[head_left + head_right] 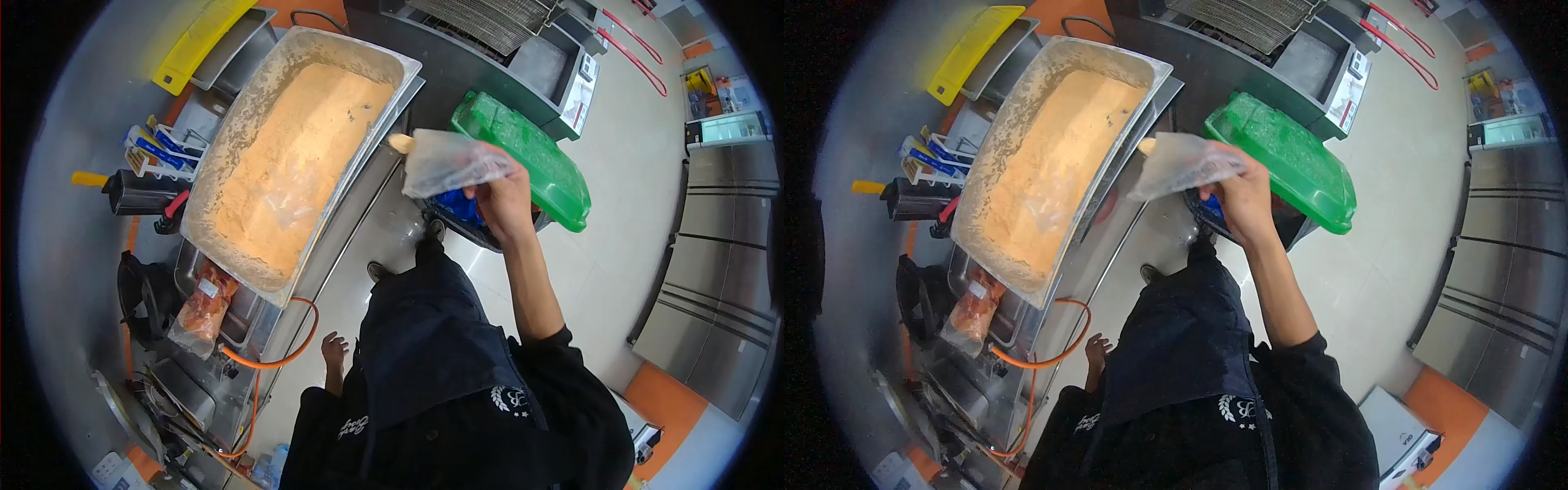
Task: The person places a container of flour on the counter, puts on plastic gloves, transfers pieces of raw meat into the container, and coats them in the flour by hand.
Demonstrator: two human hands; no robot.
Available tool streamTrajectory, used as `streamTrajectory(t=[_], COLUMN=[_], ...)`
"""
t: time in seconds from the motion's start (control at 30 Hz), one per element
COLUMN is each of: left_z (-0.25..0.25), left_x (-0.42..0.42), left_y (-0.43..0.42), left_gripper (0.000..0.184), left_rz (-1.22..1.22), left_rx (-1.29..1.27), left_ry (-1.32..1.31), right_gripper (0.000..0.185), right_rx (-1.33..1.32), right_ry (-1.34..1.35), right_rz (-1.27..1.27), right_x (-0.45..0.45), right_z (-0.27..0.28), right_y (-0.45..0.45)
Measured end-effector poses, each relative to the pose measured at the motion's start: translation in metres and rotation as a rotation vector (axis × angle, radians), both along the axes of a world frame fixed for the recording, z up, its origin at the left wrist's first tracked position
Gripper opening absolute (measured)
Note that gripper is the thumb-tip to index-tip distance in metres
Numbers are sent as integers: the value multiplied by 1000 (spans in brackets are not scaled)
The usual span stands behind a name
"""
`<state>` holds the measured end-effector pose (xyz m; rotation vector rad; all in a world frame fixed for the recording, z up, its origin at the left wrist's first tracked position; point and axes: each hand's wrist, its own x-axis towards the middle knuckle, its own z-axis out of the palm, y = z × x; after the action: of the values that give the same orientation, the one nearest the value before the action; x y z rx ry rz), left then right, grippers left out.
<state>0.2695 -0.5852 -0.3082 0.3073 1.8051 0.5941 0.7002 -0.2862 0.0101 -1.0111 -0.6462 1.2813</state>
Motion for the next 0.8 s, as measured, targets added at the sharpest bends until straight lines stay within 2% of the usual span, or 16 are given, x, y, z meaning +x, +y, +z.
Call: streamTrajectory(t=[0.1,0.27,0.43,0.53,0.6,0.63,0.67,0.7,0.73,0.77,0.8], left_z=[-3,24,37,46,61,75,95,124,156,198,242], left_x=[-3,14,22,29,33,35,35,34,33,30,25], left_y=[12,47,55,46,36,35,37,45,56,73,95], left_gripper=[39,39,40,42,39,38,36,35,33,31,30], left_rz=[0,-82,-64,-94,-133,-131,-192,-259,-340,-325,-324], left_rx=[-6,-89,-112,-79,-81,-74,-70,-65,-57,-62,-60], left_ry=[-45,67,96,129,80,63,-23,-112,-208,-298,-394], right_gripper=[23,22,23,20,32,36,42,56,53,49,41], right_rx=[-51,-124,-308,-402,-374,-342,-433,-446,-303,-364,-258], right_ry=[-45,-60,-206,-335,-843,-869,-744,-682,-644,-612,-738], right_rz=[-52,-145,-216,-130,158,180,173,165,223,291,315], right_x=[20,50,76,92,113,115,118,112,125,117,124], right_z=[-17,-69,-162,-232,-271,-288,-305,-297,-319,-292,-306], right_y=[-19,-34,-32,-34,-47,-53,-60,-60,-69,-68,-68])
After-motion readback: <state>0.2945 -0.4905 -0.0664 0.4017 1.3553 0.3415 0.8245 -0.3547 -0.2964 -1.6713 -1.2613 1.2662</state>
